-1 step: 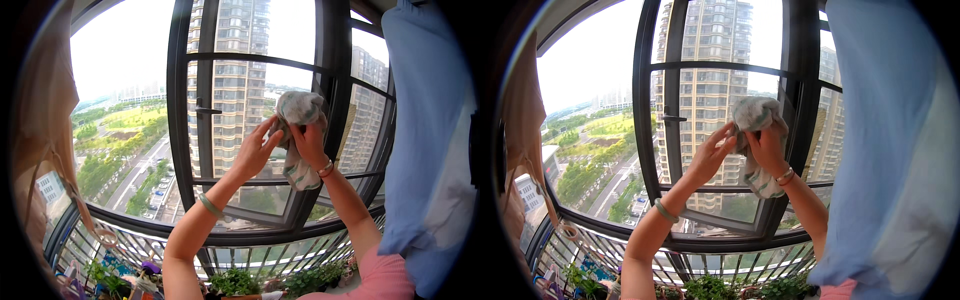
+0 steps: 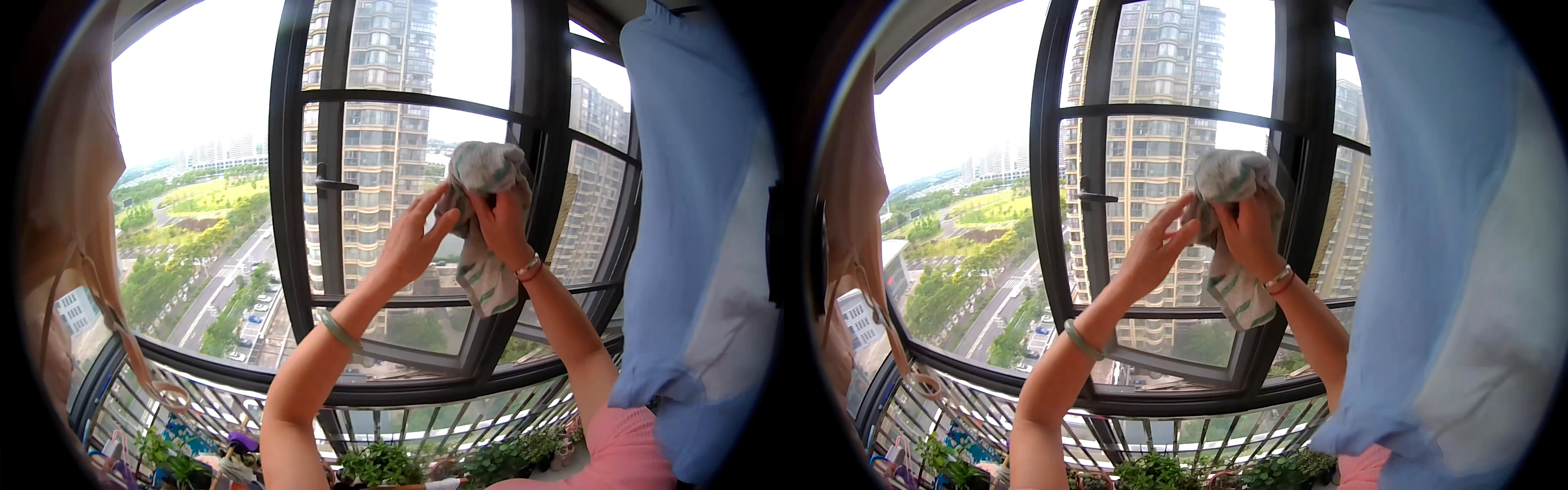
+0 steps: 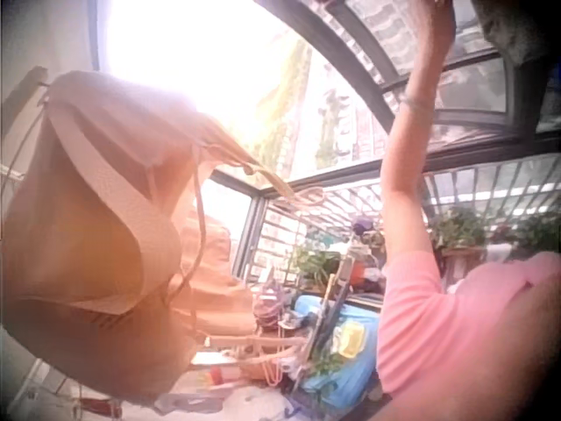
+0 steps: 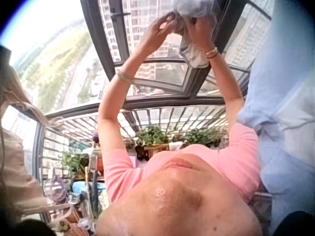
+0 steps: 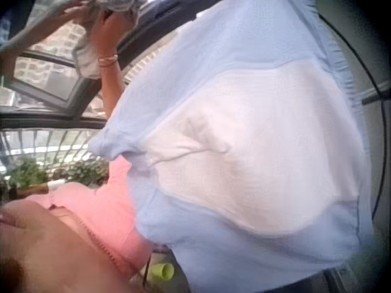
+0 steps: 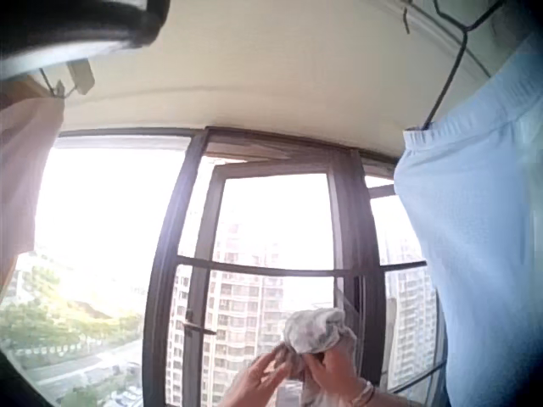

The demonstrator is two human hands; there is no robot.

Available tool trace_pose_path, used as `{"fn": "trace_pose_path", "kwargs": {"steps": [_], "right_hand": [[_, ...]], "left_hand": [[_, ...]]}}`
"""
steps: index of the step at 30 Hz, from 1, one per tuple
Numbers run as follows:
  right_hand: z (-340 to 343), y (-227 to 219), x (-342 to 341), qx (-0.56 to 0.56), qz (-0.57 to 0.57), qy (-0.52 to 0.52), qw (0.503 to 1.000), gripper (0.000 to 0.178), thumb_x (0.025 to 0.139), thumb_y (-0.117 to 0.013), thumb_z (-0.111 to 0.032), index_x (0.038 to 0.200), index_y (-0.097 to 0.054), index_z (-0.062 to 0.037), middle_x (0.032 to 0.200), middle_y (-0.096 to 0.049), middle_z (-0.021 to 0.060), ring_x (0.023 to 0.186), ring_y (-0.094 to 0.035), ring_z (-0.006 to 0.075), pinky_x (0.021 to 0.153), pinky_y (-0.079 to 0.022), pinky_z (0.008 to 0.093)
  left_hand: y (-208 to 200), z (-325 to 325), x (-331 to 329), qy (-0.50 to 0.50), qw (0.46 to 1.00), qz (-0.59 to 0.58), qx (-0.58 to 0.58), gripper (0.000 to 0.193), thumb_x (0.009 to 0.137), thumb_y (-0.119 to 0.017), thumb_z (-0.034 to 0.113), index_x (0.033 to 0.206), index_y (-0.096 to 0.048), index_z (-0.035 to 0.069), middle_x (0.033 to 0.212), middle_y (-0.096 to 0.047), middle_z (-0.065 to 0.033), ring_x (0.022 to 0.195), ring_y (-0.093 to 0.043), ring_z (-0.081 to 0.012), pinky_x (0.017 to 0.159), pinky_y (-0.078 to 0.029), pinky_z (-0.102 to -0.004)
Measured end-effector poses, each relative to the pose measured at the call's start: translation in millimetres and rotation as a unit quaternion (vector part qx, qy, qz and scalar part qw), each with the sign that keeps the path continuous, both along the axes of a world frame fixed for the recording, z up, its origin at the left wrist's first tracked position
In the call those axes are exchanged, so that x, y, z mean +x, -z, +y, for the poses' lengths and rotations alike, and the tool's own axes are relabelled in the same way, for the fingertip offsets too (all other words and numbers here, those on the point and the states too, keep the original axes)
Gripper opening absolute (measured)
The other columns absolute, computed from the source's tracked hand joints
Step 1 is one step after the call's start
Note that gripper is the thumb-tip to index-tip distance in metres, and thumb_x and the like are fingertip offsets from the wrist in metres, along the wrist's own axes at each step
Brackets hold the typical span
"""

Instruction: The person cleans the window frames and glass panes on a balcony using a cloth. They wipe the metal frames and glass surfaces, then rinse the cloth in a green basin of water and wring it out before resuming the cleaning task.

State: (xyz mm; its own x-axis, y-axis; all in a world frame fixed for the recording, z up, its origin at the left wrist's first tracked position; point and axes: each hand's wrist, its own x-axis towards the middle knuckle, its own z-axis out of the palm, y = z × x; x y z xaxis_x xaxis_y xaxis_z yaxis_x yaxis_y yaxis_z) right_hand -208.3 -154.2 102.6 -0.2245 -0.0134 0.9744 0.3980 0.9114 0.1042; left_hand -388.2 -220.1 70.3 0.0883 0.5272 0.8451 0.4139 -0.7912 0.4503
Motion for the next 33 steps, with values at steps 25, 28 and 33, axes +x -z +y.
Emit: {"fn": "trace_pose_path", "kwargs": {"steps": [25, 28, 33], "right_hand": [[64.5, -213.4, 27.8, -0.047, 0.026, -0.007, 0.999, 0.045, 0.084, -0.069, -0.02, 0.122, -0.061, 0.0034, 0.124, -0.061, 0.0223, 0.105, -0.064, 0.0342, 0.091, -0.049, 0.0377], [59.9, -184.1, 43.2, -0.111, -0.015, -0.102, 0.988, 0.056, 0.083, -0.072, -0.023, 0.131, -0.055, 0.0003, 0.129, -0.059, 0.0195, 0.113, -0.06, 0.0352, 0.096, -0.047, 0.0389], [7.4, -129.9, 48.2, 0.126, -0.1, 0.244, 0.956, 0.063, 0.086, -0.071, -0.024, 0.143, -0.047, -0.0135, 0.152, -0.036, 0.0186, 0.142, -0.032, 0.036, 0.113, -0.031, 0.0438]], "left_hand": [[-165.7, 89.4, 34.3, -0.303, 0.861, 0.217, 0.346, 0.061, 0.09, -0.065, 0.036, 0.144, -0.045, 0.014, 0.156, -0.033, -0.007, 0.143, -0.032, -0.0269, 0.115, -0.031, -0.0464], [-162.1, 111.6, 32.6, -0.323, 0.858, 0.211, 0.339, 0.056, 0.09, -0.063, 0.026, 0.141, -0.047, 0.01, 0.154, -0.035, -0.0072, 0.142, -0.035, -0.0274, 0.114, -0.034, -0.0422], [-178.4, 113.5, 30.1, -0.324, 0.868, 0.216, 0.309, 0.05, 0.092, -0.06, 0.022, 0.139, -0.049, 0.009, 0.151, -0.041, -0.0079, 0.139, -0.038, -0.0282, 0.113, -0.035, -0.0401]]}}
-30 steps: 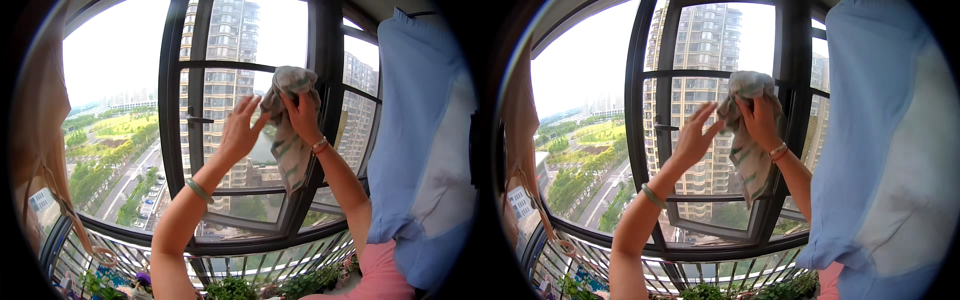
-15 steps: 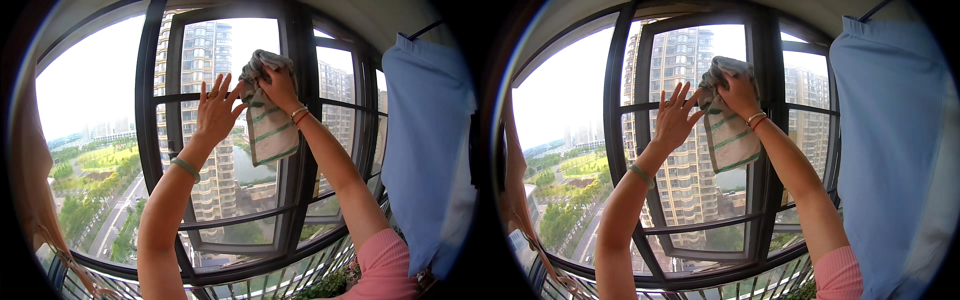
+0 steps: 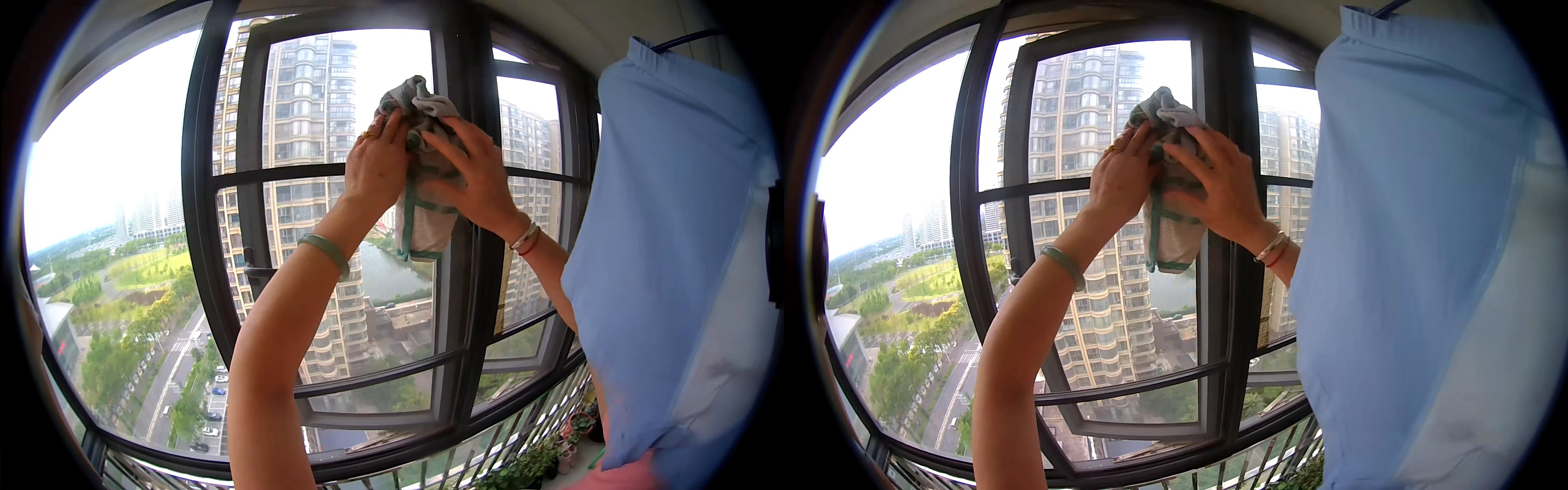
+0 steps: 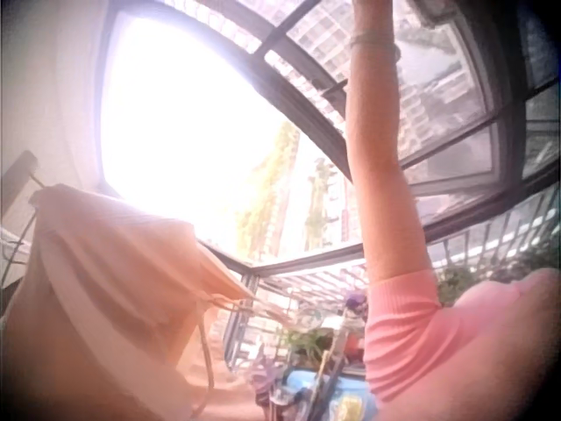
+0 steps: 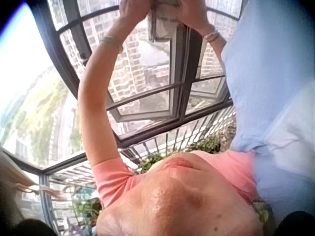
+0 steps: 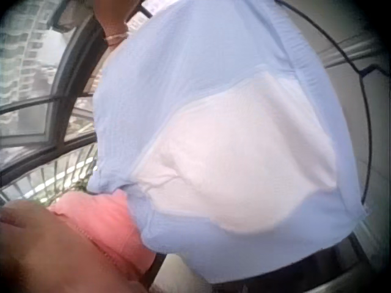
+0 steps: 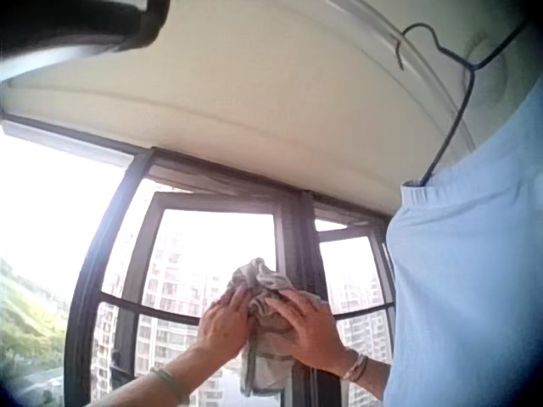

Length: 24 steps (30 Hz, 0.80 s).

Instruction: The person cleans the window frames and glass panes on a balcony using a cloth. They wipe the metal frames and glass surfaces, then rinse the cloth in a green basin of water and wring it out before resuming the cleaning task.

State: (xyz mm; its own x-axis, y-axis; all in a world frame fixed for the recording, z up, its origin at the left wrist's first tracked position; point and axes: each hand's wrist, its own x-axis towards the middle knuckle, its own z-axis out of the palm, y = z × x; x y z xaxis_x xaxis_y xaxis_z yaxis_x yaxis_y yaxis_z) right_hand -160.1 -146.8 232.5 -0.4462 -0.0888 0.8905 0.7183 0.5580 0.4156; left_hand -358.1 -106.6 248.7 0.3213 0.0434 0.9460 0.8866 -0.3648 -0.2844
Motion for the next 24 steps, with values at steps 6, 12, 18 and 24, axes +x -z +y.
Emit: {"fn": "trace_pose_path", "kwargs": {"steps": [6, 12, 18, 24], "right_hand": [[60.1, -29.4, -14.2, -0.027, 0.063, -0.111, 0.991, 0.061, 0.081, -0.072, -0.014, 0.139, -0.052, -0.0139, 0.151, -0.033, 0.0188, 0.128, -0.041, 0.0373, 0.11, -0.035, 0.0456], [54.9, -19.1, -20.6, -0.018, 0.132, -0.05, 0.99, 0.051, 0.08, -0.067, -0.004, 0.13, -0.058, -0.0101, 0.144, -0.042, 0.0168, 0.118, -0.045, 0.0381, 0.104, -0.04, 0.045], [66.8, -11.4, -8.0, -0.017, 0.22, 0.028, 0.975, 0.053, 0.081, -0.063, 0.002, 0.133, -0.051, -0.0037, 0.14, -0.044, 0.0189, 0.116, -0.045, 0.0402, 0.102, -0.042, 0.0467], [103.0, -37.4, -0.2, 0.069, 0.197, -0.029, 0.977, 0.048, 0.084, -0.061, 0.001, 0.13, -0.049, 0.0031, 0.142, -0.039, 0.0283, 0.122, -0.042, 0.046, 0.104, -0.039, 0.05]], "left_hand": [[-27.6, -3.4, -3.2, 0.059, 0.996, 0.053, -0.027, 0.047, 0.094, -0.058, 0.025, 0.138, -0.051, 0.011, 0.15, -0.042, -0.0071, 0.14, -0.037, -0.0267, 0.117, -0.028, -0.0448], [-9.8, -9.0, -26.7, -0.042, 0.993, 0.112, 0.001, 0.06, 0.098, -0.047, 0.05, 0.149, -0.038, 0.02, 0.158, -0.028, -0.0061, 0.145, -0.028, -0.0258, 0.121, -0.019, -0.0458], [-7.3, -4.5, -21.5, -0.099, 0.987, 0.123, -0.015, 0.069, 0.097, -0.04, 0.059, 0.152, -0.032, 0.019, 0.159, -0.024, -0.0114, 0.148, -0.019, -0.0252, 0.123, -0.012, -0.0457], [-5.2, -2.1, -17.6, -0.128, 0.984, 0.121, -0.015, 0.068, 0.097, -0.041, 0.058, 0.151, -0.034, 0.018, 0.16, -0.024, -0.0099, 0.15, -0.015, -0.0231, 0.123, -0.005, -0.0473]]}}
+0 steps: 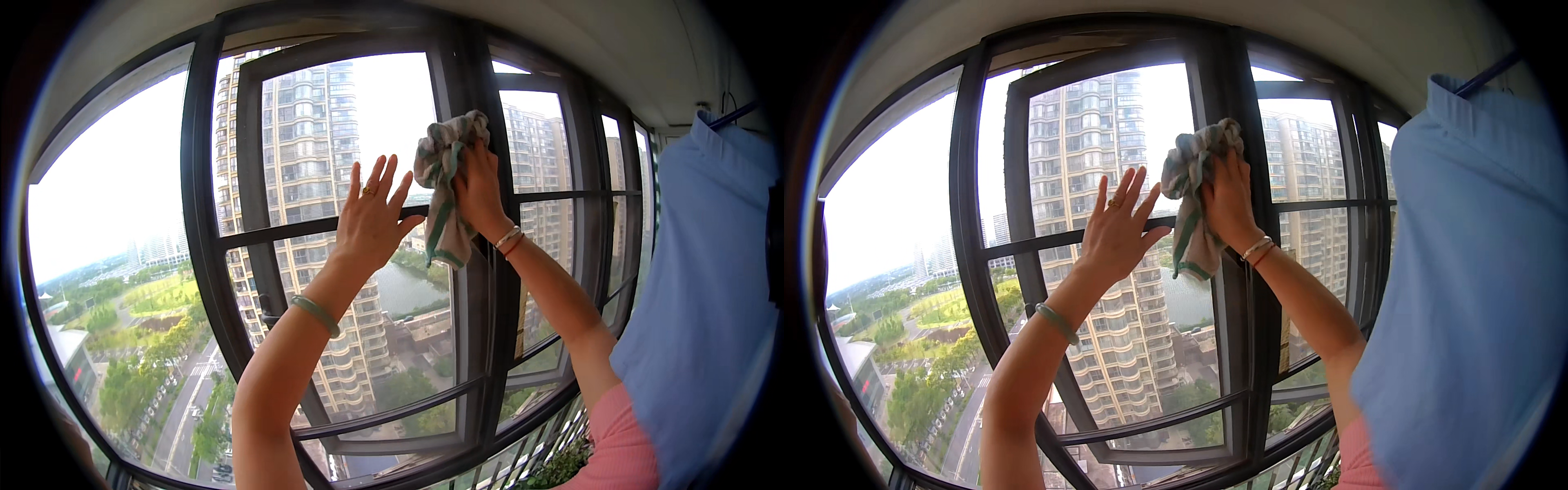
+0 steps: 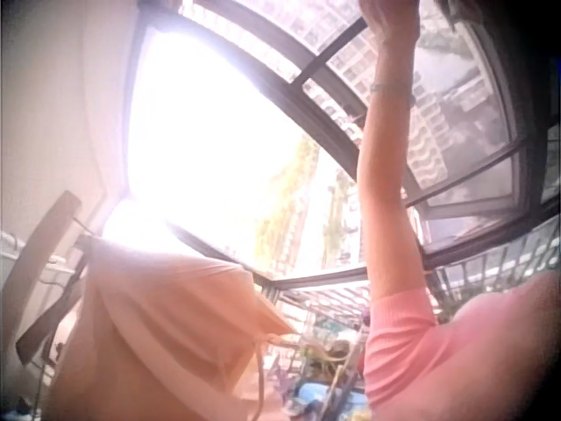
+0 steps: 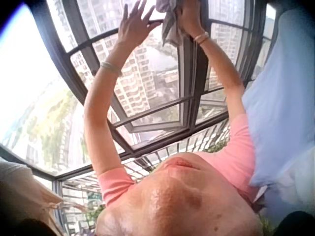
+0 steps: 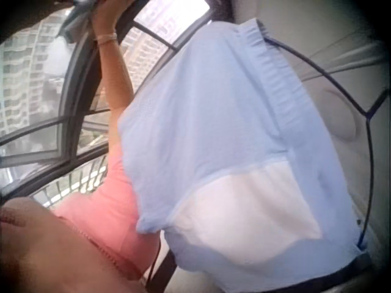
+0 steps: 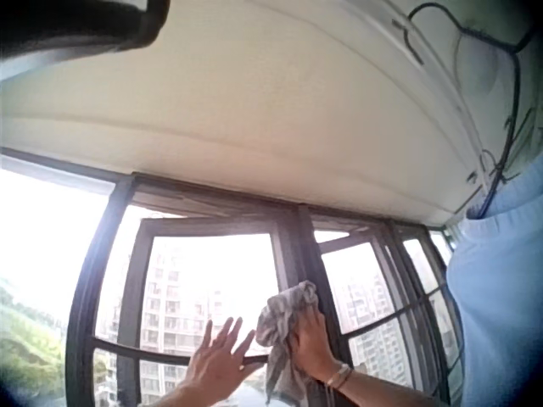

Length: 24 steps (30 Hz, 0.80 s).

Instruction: The person cleans the window frames and glass panes on a balcony using a cloth. They wipe the metal frames and glass surfaces, then rinse the cloth in a green basin of water and wring it out before resuming the cleaning task.

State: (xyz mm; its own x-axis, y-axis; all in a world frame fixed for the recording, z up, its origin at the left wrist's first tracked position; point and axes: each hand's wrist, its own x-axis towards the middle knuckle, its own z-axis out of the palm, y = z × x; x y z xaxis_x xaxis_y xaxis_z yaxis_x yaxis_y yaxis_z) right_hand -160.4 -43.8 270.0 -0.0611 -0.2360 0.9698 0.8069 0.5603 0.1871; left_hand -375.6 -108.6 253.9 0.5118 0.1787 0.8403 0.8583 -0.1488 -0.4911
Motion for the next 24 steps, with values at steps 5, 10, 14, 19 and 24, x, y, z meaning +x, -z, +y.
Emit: {"fn": "trace_pose_path", "kwargs": {"steps": [5, 10, 14, 19, 24], "right_hand": [[-2.7, -89.3, 9.3, 0.068, -0.01, 0.023, 0.997, 0.043, 0.083, -0.061, -0.003, 0.125, -0.052, 0.0016, 0.131, -0.045, 0.0283, 0.115, -0.045, 0.0456, 0.1, -0.039, 0.0507], [41.2, -215.7, 20.7, 0.069, 0.003, 0.037, 0.997, 0.034, 0.084, -0.062, -0.015, 0.115, -0.059, -0.0023, 0.12, -0.052, 0.0248, 0.102, -0.055, 0.0467, 0.09, -0.046, 0.054], [26.9, -263.7, 12.5, 0.04, 0.077, 0.054, 0.995, 0.04, 0.084, -0.061, -0.026, 0.118, -0.059, -0.0041, 0.124, -0.053, 0.0223, 0.107, -0.056, 0.0479, 0.091, -0.049, 0.0549], [23.1, -227.6, 27.4, 0.08, -0.038, -0.002, 0.996, 0.043, 0.078, -0.066, -0.026, 0.116, -0.062, -0.0053, 0.122, -0.058, 0.0164, 0.11, -0.057, 0.0433, 0.088, -0.05, 0.0495], [3.0, -68.0, 31.2, 0.029, -0.046, -0.047, 0.997, 0.031, 0.077, -0.065, -0.005, 0.108, -0.064, -0.0019, 0.117, -0.06, 0.0144, 0.105, -0.054, 0.0368, 0.092, -0.047, 0.043]], "left_hand": [[-10.4, -17.3, -0.8, 0.005, 1.0, 0.001, 0.009, 0.066, 0.098, -0.042, 0.056, 0.151, -0.035, 0.017, 0.16, -0.022, -0.0097, 0.15, -0.013, -0.0225, 0.123, -0.004, -0.0473], [1.8, -7.2, -2.5, 0.023, 1.0, -0.002, -0.004, 0.065, 0.097, -0.044, 0.055, 0.15, -0.037, 0.017, 0.16, -0.022, -0.0094, 0.15, -0.013, -0.0226, 0.122, -0.008, -0.048], [0.0, -8.3, -1.1, 0.035, 0.999, 0.002, 0.009, 0.065, 0.097, -0.045, 0.054, 0.149, -0.037, 0.017, 0.16, -0.023, -0.0102, 0.15, -0.014, -0.0237, 0.122, -0.009, -0.0483], [-2.2, -9.0, -0.7, 0.037, 0.999, -0.002, 0.007, 0.069, 0.096, -0.049, 0.052, 0.152, -0.031, 0.017, 0.16, -0.022, -0.0111, 0.15, -0.013, -0.0247, 0.122, -0.01, -0.0487], [-2.3, -9.1, 1.0, 0.08, 0.997, -0.021, -0.004, 0.08, 0.093, -0.058, 0.048, 0.156, -0.019, 0.019, 0.161, -0.017, -0.0117, 0.15, -0.012, -0.0262, 0.122, -0.01, -0.0485]]}}
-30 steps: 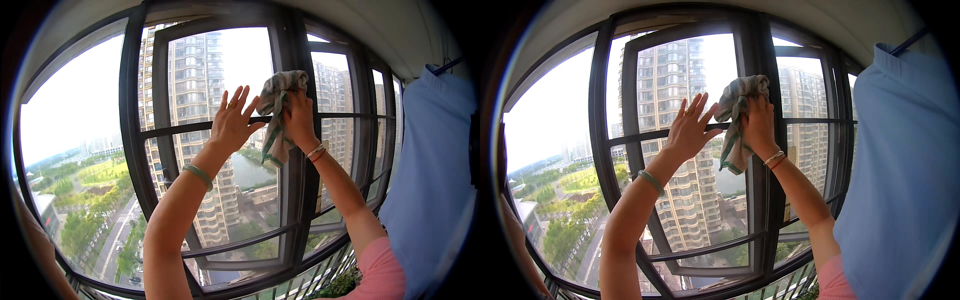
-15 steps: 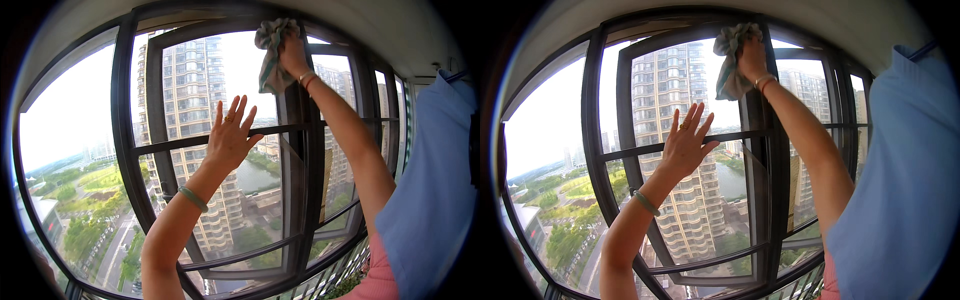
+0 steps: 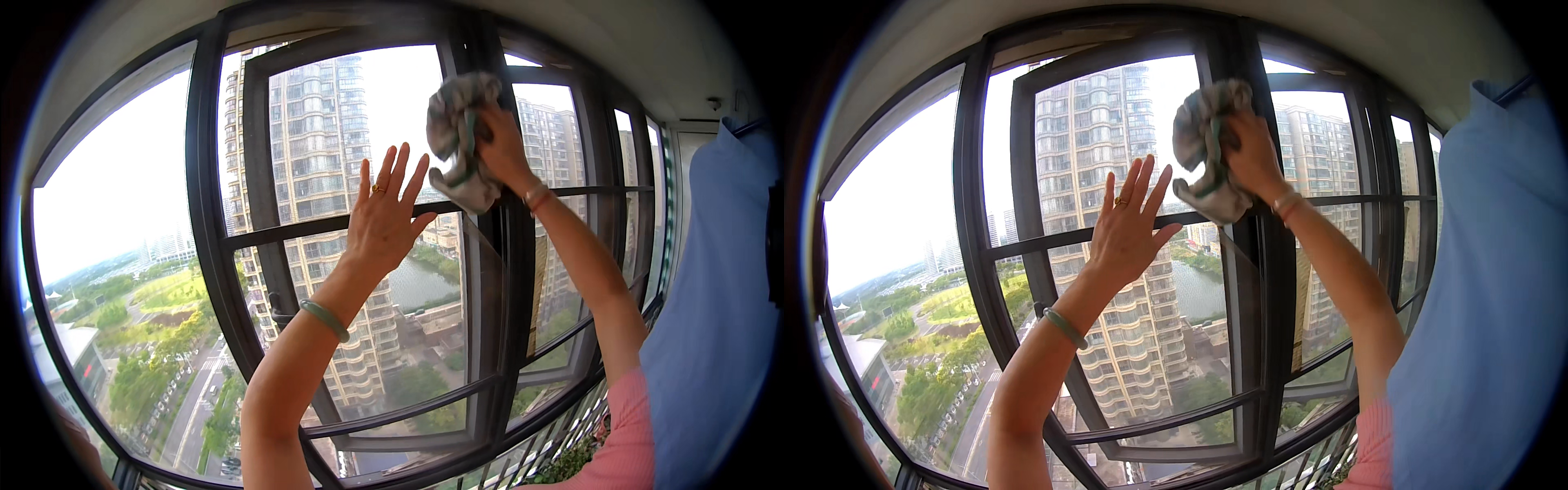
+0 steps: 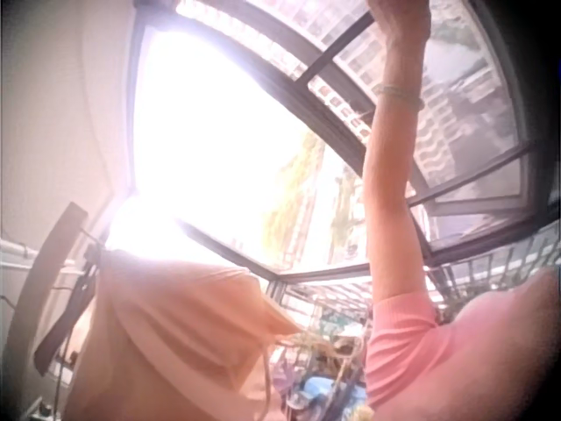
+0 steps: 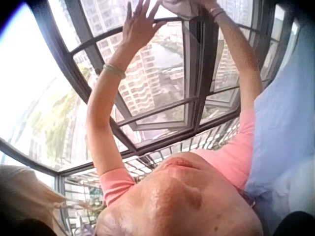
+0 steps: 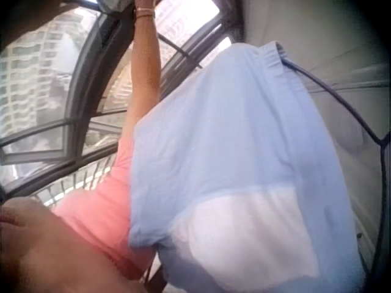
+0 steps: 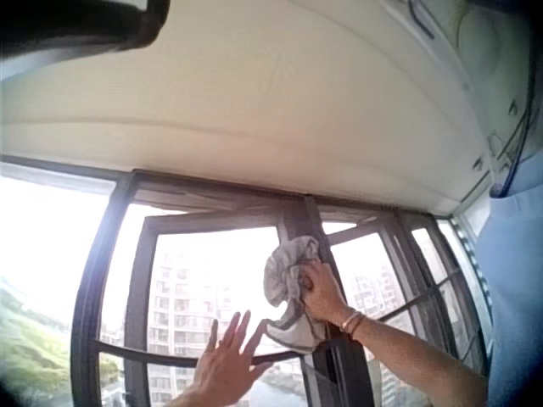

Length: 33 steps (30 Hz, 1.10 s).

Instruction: The person cleans the window frames and glass panes on a balcony using a cloth. They wipe the metal frames and glass surfaces, then rinse the cloth in a green basin of water and wring it out before resuming the cleaning task.

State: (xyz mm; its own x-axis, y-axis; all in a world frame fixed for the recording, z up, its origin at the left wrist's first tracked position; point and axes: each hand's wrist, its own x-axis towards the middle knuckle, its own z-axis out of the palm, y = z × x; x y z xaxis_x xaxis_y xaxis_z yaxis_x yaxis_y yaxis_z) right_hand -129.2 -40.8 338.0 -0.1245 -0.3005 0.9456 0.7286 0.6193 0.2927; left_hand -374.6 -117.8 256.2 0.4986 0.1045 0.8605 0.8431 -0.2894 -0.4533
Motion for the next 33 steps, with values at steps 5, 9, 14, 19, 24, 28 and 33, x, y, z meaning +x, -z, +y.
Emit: {"fn": "trace_pose_path", "kwargs": {"steps": [5, 9, 14, 19, 24, 28, 33], "right_hand": [[-43.3, 74.5, 10.5, -0.208, -0.024, -0.053, 0.976, 0.041, 0.082, -0.062, -0.001, 0.123, -0.059, -0.0016, 0.126, -0.056, 0.016, 0.117, -0.052, 0.0368, 0.1, -0.044, 0.0418], [-45.6, 68.9, -6.6, -0.129, -0.023, -0.013, 0.991, 0.042, 0.086, -0.057, 0.001, 0.128, -0.056, -0.0029, 0.134, -0.051, 0.0182, 0.122, -0.05, 0.0377, 0.102, -0.043, 0.0418], [6.7, -10.5, -6.3, 0.033, 0.016, -0.005, 0.999, 0.045, 0.085, -0.054, 0.003, 0.13, -0.055, -0.0048, 0.141, -0.046, 0.0206, 0.128, -0.046, 0.0405, 0.106, -0.04, 0.0426], [14.0, -139.6, -26.7, 0.079, 0.072, 0.02, 0.994, 0.026, 0.085, -0.055, -0.007, 0.11, -0.061, -0.0021, 0.114, -0.059, 0.0215, 0.11, -0.054, 0.0421, 0.098, -0.042, 0.0483], [2.7, -190.2, -89.2, 0.074, 0.152, 0.134, 0.977, 0.023, 0.081, -0.061, -0.015, 0.1, -0.071, -0.0055, 0.104, -0.069, 0.0207, 0.103, -0.063, 0.0395, 0.092, -0.048, 0.0469], [-9.4, -216.1, -155.3, 0.094, 0.123, 0.172, 0.973, 0.023, 0.077, -0.059, -0.024, 0.089, -0.074, -0.0104, 0.087, -0.072, 0.0178, 0.086, -0.067, 0.0396, 0.094, -0.039, 0.0571], [-46.3, -205.0, -254.3, 0.01, 0.086, 0.128, 0.988, 0.03, 0.08, -0.058, -0.027, 0.097, -0.073, -0.0074, 0.102, -0.069, 0.0215, 0.101, -0.063, 0.0373, 0.093, -0.041, 0.0527]], "left_hand": [[1.5, 1.7, -2.9, -0.024, 1.0, -0.004, -0.019, 0.076, 0.094, -0.057, 0.047, 0.155, -0.021, 0.02, 0.161, -0.017, -0.0137, 0.15, -0.012, -0.0268, 0.122, -0.01, -0.0481], [0.6, 0.5, -2.6, -0.029, 0.999, 0.007, -0.016, 0.065, 0.096, -0.051, 0.05, 0.15, -0.037, 0.018, 0.16, -0.019, -0.0153, 0.15, -0.012, -0.0276, 0.122, -0.01, -0.0485], [0.2, -4.7, -11.3, 0.0, 0.999, 0.031, -0.011, 0.057, 0.096, -0.054, 0.047, 0.145, -0.045, 0.019, 0.157, -0.027, -0.0138, 0.149, -0.016, -0.0295, 0.121, -0.013, -0.0501], [21.7, -21.7, -57.3, -0.072, 0.997, -0.004, 0.015, 0.052, 0.095, -0.053, 0.049, 0.144, -0.046, 0.032, 0.157, -0.029, -0.0081, 0.149, -0.017, -0.0289, 0.116, -0.009, -0.066], [35.2, -43.7, -115.6, -0.14, 0.987, -0.048, 0.057, 0.05, 0.095, -0.051, 0.052, 0.143, -0.045, 0.04, 0.159, -0.027, -0.0096, 0.15, -0.014, -0.0332, 0.109, -0.014, -0.0726], [36.3, -43.0, -103.7, -0.138, 0.987, -0.074, 0.047, 0.046, 0.096, -0.051, 0.051, 0.141, -0.048, 0.039, 0.157, -0.03, -0.0112, 0.149, -0.018, -0.0336, 0.11, -0.022, -0.0685], [37.3, -43.3, -108.9, -0.158, 0.982, -0.075, 0.066, 0.044, 0.097, -0.048, 0.052, 0.139, -0.051, 0.038, 0.157, -0.032, -0.0124, 0.148, -0.021, -0.0351, 0.108, -0.026, -0.0672]]}}
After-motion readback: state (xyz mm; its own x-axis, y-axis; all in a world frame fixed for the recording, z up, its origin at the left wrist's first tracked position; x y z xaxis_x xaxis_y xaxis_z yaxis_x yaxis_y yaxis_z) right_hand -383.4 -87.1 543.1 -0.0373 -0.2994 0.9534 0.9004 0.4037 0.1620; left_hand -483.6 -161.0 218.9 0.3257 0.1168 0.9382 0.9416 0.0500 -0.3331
